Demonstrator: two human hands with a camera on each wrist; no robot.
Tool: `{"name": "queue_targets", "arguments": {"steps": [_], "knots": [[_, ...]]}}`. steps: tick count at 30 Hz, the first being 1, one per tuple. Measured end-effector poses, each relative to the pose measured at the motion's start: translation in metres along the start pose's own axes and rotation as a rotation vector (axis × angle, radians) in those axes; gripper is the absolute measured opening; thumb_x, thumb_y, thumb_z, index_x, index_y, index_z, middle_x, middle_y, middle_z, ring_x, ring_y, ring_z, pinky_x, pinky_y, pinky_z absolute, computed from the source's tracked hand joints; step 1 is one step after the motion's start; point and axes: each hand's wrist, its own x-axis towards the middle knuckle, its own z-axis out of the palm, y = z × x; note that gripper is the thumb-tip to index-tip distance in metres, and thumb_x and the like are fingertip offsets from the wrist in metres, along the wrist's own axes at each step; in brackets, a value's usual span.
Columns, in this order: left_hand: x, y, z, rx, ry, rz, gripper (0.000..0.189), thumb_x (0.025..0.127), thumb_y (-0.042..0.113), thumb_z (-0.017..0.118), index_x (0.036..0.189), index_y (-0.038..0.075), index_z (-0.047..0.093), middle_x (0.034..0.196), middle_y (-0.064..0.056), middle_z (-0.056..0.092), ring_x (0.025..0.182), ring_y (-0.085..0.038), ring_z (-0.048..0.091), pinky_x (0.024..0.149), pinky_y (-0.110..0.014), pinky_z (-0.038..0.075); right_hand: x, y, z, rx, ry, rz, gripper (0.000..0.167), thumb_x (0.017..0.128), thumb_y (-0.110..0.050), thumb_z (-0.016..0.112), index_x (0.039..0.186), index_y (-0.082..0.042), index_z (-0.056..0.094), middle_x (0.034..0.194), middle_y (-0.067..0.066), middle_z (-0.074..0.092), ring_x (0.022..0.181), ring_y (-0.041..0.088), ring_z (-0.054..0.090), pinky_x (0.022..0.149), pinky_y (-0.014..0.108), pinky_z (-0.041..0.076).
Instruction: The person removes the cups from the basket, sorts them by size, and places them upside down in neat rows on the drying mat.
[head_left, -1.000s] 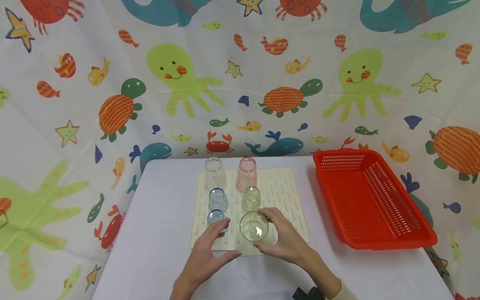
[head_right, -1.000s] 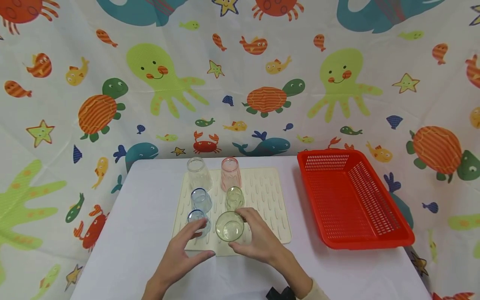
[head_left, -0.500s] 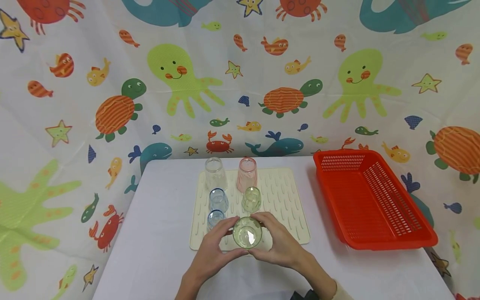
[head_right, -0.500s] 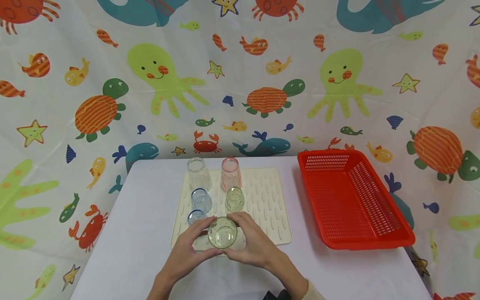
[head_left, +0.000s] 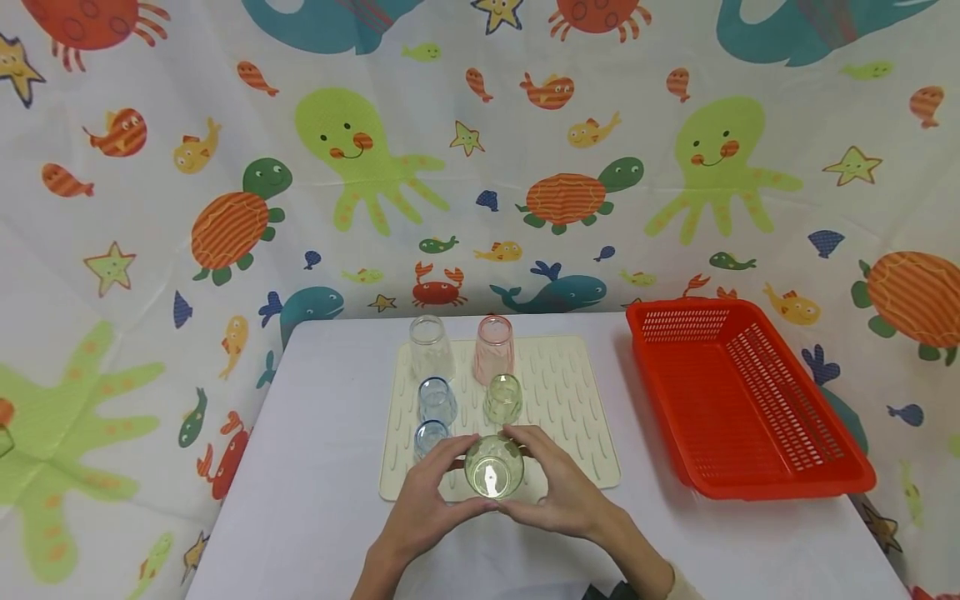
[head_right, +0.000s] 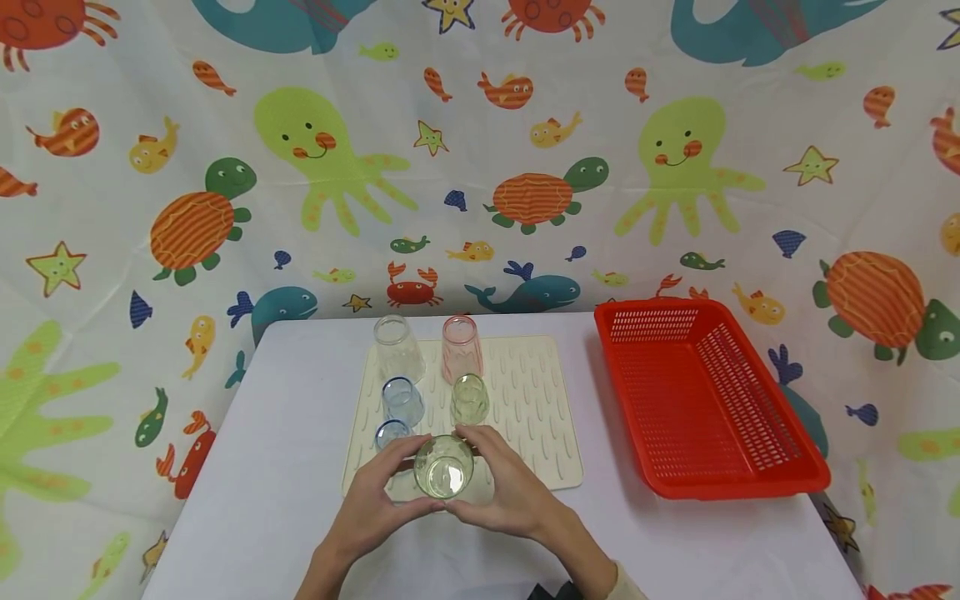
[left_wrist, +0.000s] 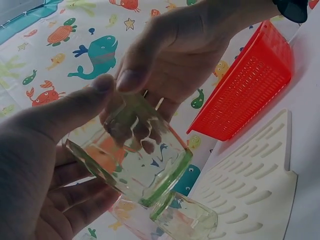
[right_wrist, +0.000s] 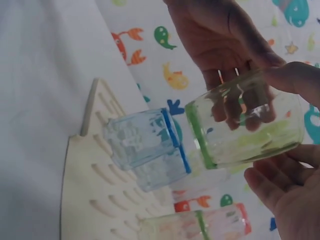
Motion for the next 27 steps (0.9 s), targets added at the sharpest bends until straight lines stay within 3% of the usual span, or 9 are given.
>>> {"name": "queue_targets", "arguments": {"steps": [5,12,16,21,27], "knots": [[0.001,0.003,-0.001,0.004,0.020,-0.008,0.079,0.072,0.041,0.090,0.139,0.017,0.056,0.132,0.006,0.064,0.115,-0.012,0.065,0.092,-0.026,0.062,-0.005,0.009,0.003,0.056,-0.007,0.050,0.086,0.078,-0.022,0.087,0.149,-0.010,0.041,0.137,0.006,0.056,0.123,0.019,0.058,0.099,0.037,0.060],[0.003,0.005,0.000,-0.005,0.033,0.041,0.078,0.073,0.035,0.091,0.138,0.011,0.057,0.130,0.002,0.064,0.113,-0.017,0.067,0.092,-0.027,0.063,-0.010,0.023,0.017,0.120,-0.013,0.136,0.075,0.078,-0.025,0.087,0.143,-0.023,0.048,0.133,-0.003,0.059,0.122,0.016,0.061,0.100,0.037,0.060],[0.003,0.006,-0.002,-0.019,0.026,0.056,0.077,0.074,0.034,0.090,0.140,0.013,0.055,0.131,-0.001,0.064,0.118,-0.016,0.064,0.094,-0.027,0.062,-0.009,0.023,0.022,0.159,-0.014,0.133,0.068,0.079,-0.021,0.087,0.138,-0.017,0.054,0.128,0.000,0.062,0.118,0.021,0.063,0.102,0.038,0.059],[0.001,0.006,-0.004,-0.049,0.046,0.075,0.076,0.075,0.033,0.090,0.139,0.010,0.056,0.130,-0.006,0.064,0.117,-0.017,0.064,0.094,-0.029,0.062,-0.011,0.027,0.023,0.165,-0.026,0.131,0.062,0.081,-0.021,0.085,0.136,-0.016,0.056,0.126,-0.001,0.064,0.119,0.015,0.063,0.101,0.037,0.060],[-0.003,0.003,-0.010,-0.069,0.065,0.071,0.075,0.073,0.031,0.091,0.138,0.010,0.057,0.125,-0.007,0.066,0.114,-0.015,0.066,0.096,-0.026,0.061,-0.010,0.027,0.016,0.232,-0.026,0.072,0.061,0.081,-0.013,0.085,0.134,-0.012,0.055,0.127,0.007,0.064,0.116,0.023,0.063,0.098,0.033,0.060]]}}
